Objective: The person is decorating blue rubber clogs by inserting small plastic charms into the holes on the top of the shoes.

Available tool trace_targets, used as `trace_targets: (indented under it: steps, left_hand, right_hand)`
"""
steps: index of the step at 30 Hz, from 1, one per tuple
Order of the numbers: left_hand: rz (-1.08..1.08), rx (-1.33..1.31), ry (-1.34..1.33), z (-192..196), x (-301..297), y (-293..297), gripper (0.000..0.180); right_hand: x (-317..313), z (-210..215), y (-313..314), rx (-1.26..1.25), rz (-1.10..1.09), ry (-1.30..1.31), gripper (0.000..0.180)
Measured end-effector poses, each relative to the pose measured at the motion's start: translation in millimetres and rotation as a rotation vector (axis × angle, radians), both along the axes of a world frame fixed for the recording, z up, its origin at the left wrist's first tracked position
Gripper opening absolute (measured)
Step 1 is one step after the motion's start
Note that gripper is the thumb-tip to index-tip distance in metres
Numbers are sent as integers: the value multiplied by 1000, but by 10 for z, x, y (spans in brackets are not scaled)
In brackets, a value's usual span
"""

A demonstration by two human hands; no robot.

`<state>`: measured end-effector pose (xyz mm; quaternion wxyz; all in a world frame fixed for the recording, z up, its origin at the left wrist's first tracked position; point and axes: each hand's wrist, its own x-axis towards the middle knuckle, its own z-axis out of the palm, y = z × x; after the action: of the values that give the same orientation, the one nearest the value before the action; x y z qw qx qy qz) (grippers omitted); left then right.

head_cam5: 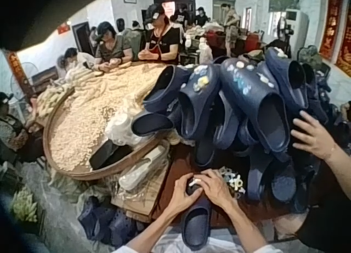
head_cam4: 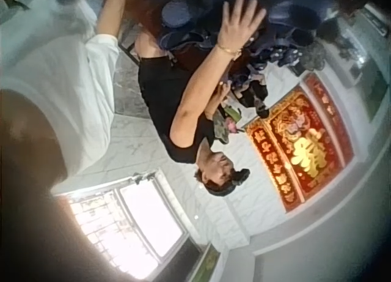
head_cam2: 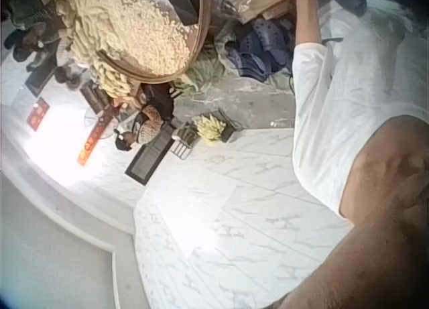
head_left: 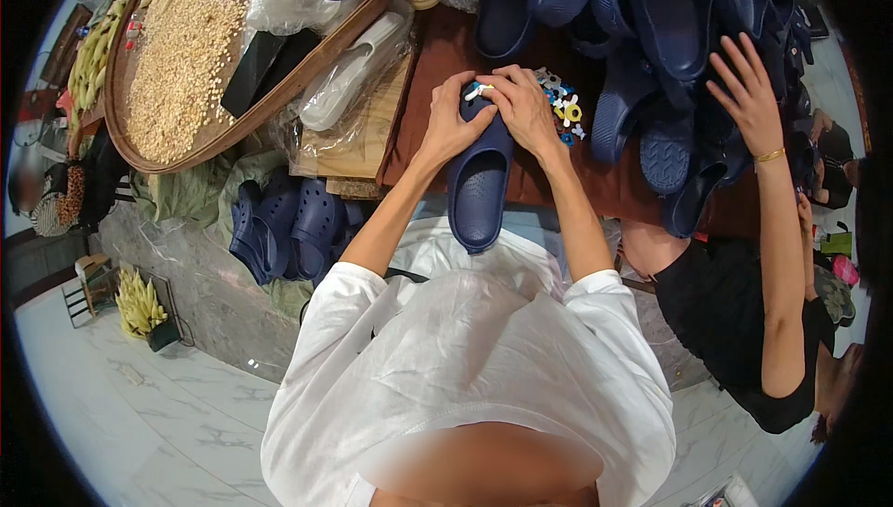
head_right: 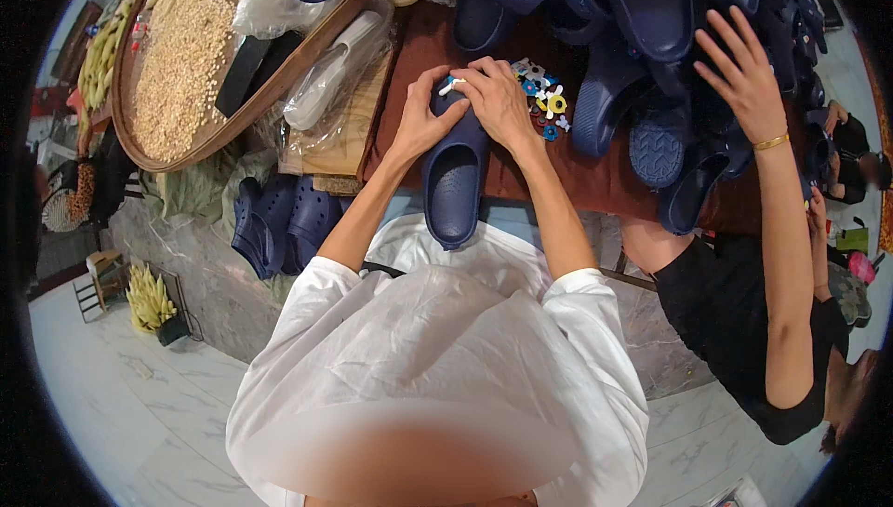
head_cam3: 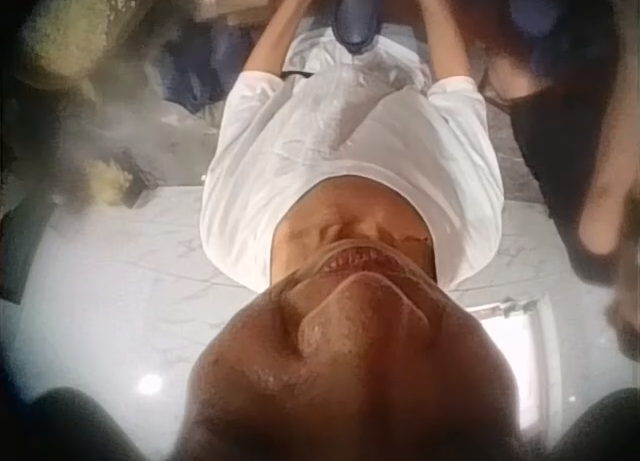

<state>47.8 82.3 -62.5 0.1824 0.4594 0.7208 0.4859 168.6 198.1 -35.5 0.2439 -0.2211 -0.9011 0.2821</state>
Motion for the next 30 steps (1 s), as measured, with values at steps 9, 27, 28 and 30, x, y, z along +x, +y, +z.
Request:
trace_targets:
  steps: [9,27,28,30]
  left_hand:
    - [138,101,1,-48,100,-10,84]
    - [-185,17,95,873,502,561,128]
    - [-183,57,142,940,480,567,127]
    - [-184,60,81,1067,429,588,124]
  right_hand:
    - [-61,-103,62,-125,-291,126,30]
    - [768,-779,57,-235,-454,70,18]
    - [733,-736,32,-288,-493,162,20]
    - [758,-633,18,-68,-499,-21,22]
